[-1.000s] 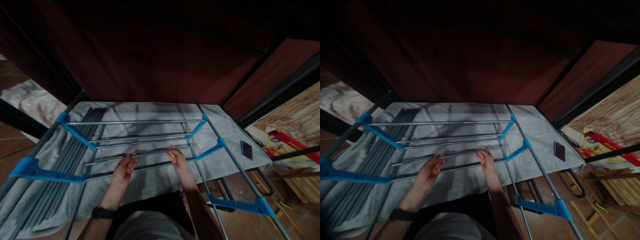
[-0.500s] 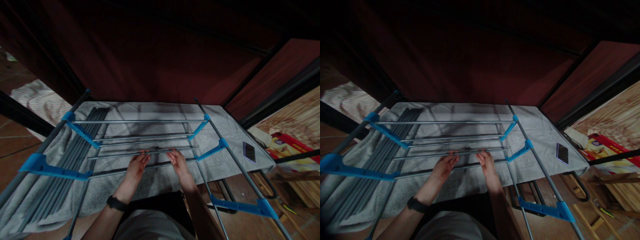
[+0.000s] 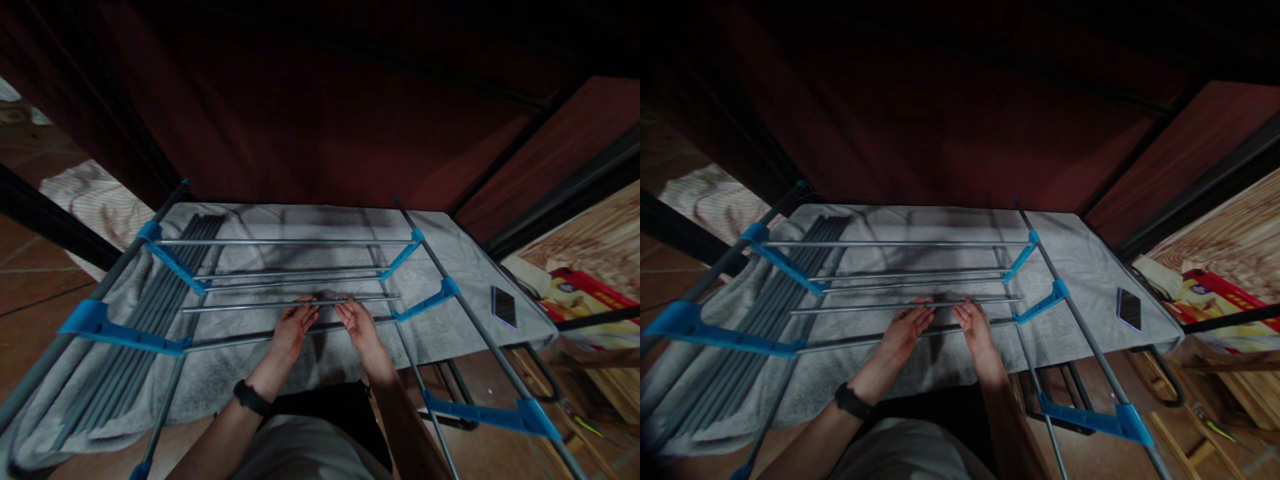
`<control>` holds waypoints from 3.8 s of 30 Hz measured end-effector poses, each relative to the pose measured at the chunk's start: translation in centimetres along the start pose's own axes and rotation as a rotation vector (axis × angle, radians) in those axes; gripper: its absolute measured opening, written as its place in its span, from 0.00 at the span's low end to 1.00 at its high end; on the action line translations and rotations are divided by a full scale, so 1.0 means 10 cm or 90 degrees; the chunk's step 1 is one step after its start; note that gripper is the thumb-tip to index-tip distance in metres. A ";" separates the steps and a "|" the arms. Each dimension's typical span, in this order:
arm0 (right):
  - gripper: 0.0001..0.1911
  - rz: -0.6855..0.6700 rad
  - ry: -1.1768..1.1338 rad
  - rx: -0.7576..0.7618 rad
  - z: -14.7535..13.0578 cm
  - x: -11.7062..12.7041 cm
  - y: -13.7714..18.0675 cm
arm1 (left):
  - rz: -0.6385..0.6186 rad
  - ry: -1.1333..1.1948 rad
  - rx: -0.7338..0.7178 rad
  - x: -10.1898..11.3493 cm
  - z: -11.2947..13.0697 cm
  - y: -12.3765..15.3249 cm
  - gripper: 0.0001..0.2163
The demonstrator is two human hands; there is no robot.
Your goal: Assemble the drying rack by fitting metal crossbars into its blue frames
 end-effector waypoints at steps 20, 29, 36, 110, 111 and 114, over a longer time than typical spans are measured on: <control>0.07 -0.063 0.032 -0.075 -0.14 -0.17 0.13 | -0.087 -0.207 -0.223 -0.49 0.27 0.34 0.08; 0.06 -0.046 0.024 -0.095 -0.04 -0.16 0.12 | -0.140 -0.361 -0.442 -0.73 0.73 0.58 0.07; 0.03 -0.087 0.027 -0.078 0.03 -0.14 0.14 | -0.150 -0.500 -0.637 -0.89 0.98 0.69 0.12; 0.13 0.054 0.055 0.168 -0.56 0.46 -0.31 | -0.002 -1.324 -0.580 0.63 0.81 0.02 0.17; 0.12 0.062 0.057 0.173 -0.56 0.50 -0.33 | 0.006 -1.313 -0.575 0.68 0.83 0.02 0.17; 0.10 0.093 0.061 0.170 -0.54 0.58 -0.36 | 0.019 -1.273 -0.559 0.79 0.86 0.03 0.16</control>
Point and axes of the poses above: each hand's wrist, its own y-axis away from the middle knuckle, its own x-axis out of the back of the hand, z = x × y, the point moved 2 cm from there along -y, towards the middle knuckle, and after that the axes turned 1 degree about y, right-handed, at the moved point
